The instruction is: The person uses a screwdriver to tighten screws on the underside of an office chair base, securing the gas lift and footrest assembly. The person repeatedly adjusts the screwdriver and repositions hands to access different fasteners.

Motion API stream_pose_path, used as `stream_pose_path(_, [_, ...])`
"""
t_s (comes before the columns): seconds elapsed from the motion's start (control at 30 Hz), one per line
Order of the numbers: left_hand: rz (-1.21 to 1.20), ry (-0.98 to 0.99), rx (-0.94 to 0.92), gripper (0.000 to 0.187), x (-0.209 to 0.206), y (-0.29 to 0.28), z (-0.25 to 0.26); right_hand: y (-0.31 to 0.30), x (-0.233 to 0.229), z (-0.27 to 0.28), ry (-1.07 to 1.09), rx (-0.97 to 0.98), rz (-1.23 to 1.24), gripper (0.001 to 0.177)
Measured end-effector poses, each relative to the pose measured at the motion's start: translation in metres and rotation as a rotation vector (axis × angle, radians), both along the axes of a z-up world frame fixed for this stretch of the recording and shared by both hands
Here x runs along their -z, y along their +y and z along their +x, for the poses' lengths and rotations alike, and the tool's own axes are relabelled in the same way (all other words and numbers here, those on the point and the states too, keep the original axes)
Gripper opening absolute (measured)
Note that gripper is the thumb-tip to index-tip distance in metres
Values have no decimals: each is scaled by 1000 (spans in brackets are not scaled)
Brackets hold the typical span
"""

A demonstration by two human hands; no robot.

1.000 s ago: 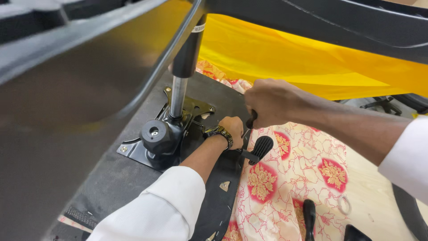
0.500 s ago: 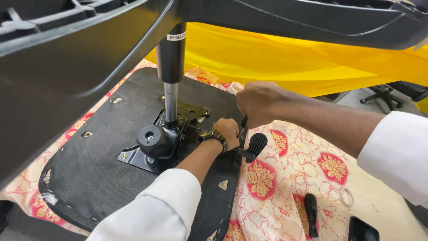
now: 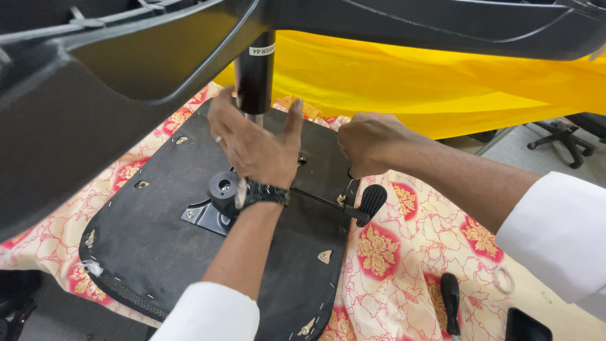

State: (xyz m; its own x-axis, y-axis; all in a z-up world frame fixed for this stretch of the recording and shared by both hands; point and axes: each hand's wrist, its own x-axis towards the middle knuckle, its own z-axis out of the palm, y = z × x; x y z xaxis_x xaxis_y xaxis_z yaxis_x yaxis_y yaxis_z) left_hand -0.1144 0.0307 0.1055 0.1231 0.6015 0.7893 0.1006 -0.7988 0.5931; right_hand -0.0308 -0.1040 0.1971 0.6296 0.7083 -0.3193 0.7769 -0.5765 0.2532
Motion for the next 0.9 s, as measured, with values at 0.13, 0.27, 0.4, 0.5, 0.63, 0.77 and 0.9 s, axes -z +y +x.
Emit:
stream_pose_path(0.13, [-76,55,93,74,-35,34,36,-2,1,-1,0,21,-2,10])
stream_pose_path(0.27, [-29,18,133,39,-50,54,57,-4,1,0,1,21,12,10])
stream_pose_path(0.4, [-76,11,202,22,-51,62,58,-5,5,4,-2,0,37,13])
stream_pose_path(0.5, [-115,-29,273,20,-52,62,56,-7,8,7,-7,-12,51,14])
stream_pose_path(0.63, [-174,3,330,22,-54,67,54,-7,11,9,-12,5,78,19])
stream_pose_path(0.77, [-137,-38,359,27,-52,71,54,-7,13,10,-16,-4,65,19])
stream_pose_path(0.9, [-134,-37,392,29,-51,75,57,-8,12,10,-36,-30,59,20])
